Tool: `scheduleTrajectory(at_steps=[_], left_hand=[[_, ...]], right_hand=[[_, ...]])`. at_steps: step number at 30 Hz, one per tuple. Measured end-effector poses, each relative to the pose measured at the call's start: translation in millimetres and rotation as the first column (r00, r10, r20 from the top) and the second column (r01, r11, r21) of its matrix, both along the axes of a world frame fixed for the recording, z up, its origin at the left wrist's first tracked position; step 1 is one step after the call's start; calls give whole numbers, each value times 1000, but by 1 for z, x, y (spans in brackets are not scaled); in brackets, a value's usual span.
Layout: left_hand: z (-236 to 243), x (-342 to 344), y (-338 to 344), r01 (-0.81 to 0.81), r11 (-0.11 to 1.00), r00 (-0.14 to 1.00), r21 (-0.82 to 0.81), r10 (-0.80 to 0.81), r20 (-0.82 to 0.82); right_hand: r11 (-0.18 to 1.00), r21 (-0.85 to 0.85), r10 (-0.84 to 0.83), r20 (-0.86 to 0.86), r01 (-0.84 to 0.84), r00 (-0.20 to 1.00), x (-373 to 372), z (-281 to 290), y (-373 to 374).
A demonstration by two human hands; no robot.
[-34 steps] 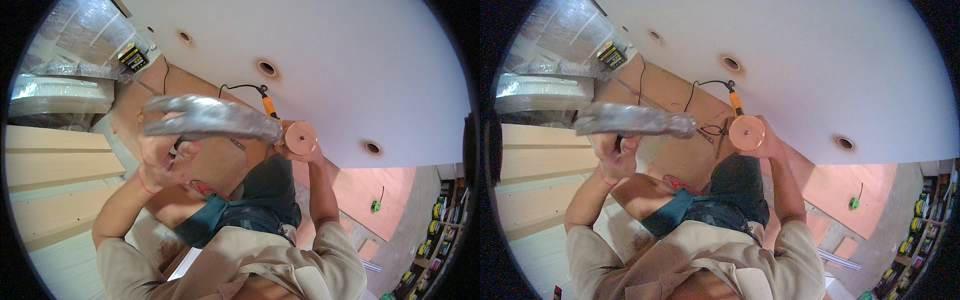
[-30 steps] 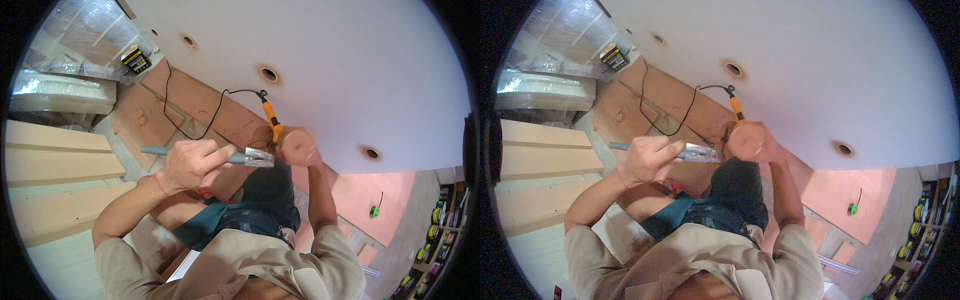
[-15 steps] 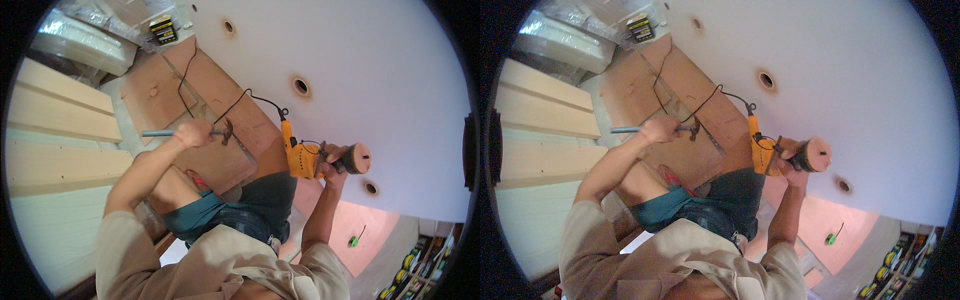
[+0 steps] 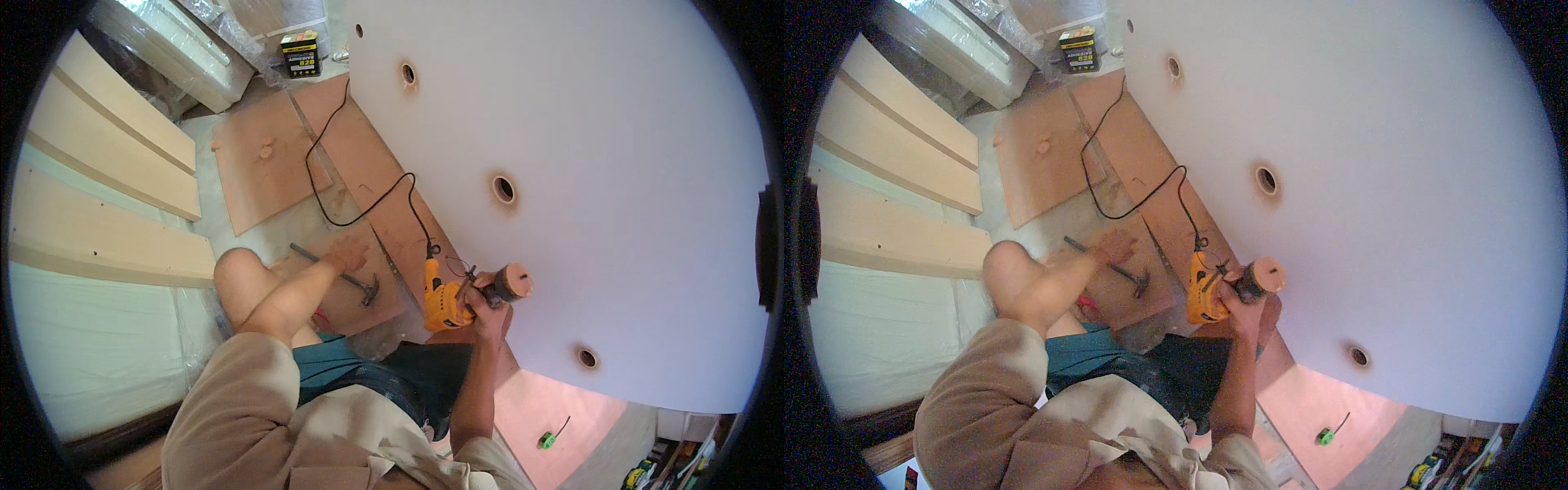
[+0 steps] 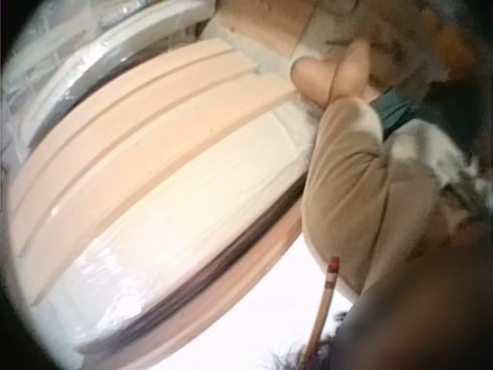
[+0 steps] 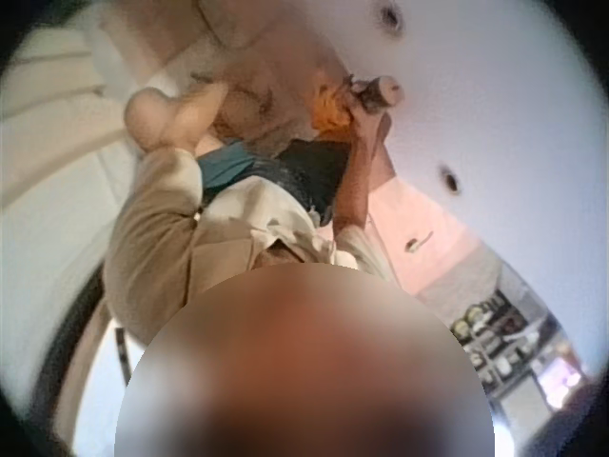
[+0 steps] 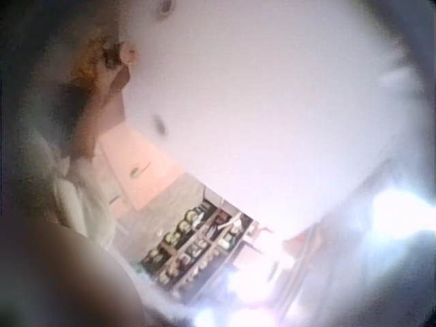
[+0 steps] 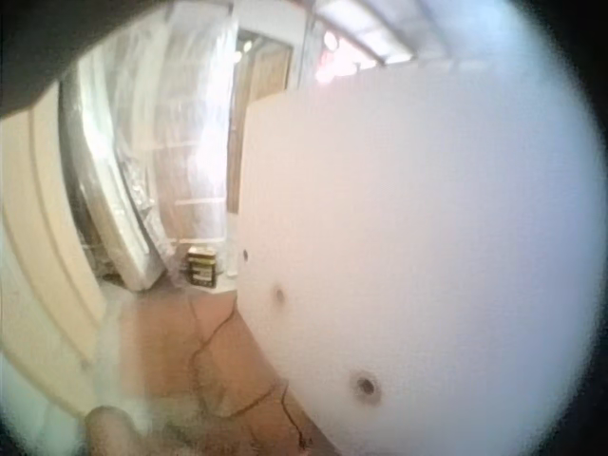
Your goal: The person drills circular holes into a white wooden panel using a yellow power drill with a hole saw bit. They adjust the drill bit, secure it with a hammer, and then drill multiple holes into the panel.
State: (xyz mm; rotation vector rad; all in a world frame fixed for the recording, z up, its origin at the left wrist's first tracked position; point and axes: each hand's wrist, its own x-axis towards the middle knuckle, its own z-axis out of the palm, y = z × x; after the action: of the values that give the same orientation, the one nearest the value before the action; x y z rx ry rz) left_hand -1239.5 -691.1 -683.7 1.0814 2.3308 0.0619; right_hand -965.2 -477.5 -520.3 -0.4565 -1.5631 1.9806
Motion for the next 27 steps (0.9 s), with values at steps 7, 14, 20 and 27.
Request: scheduleTrajectory(at_steps=[7, 14, 20, 27], left_hand=[[180, 35, 38, 274, 560, 916, 782, -400, -35], [205, 66, 34, 156, 702, 936, 695, -330, 123], [197, 73, 30, 199, 496, 967, 845, -239, -88], [170, 65, 34, 465, 486, 860, 740, -446, -247]], right_hand=[[976, -216, -4, 12, 7, 1000, -25, -24, -22], [912, -382, 146, -43, -151, 988, -29, -17, -32], [905, -407, 130, -14, -125, 991, -39, -23, -40], [876, -460, 175, 24, -145, 984, -33, -41, -45]])
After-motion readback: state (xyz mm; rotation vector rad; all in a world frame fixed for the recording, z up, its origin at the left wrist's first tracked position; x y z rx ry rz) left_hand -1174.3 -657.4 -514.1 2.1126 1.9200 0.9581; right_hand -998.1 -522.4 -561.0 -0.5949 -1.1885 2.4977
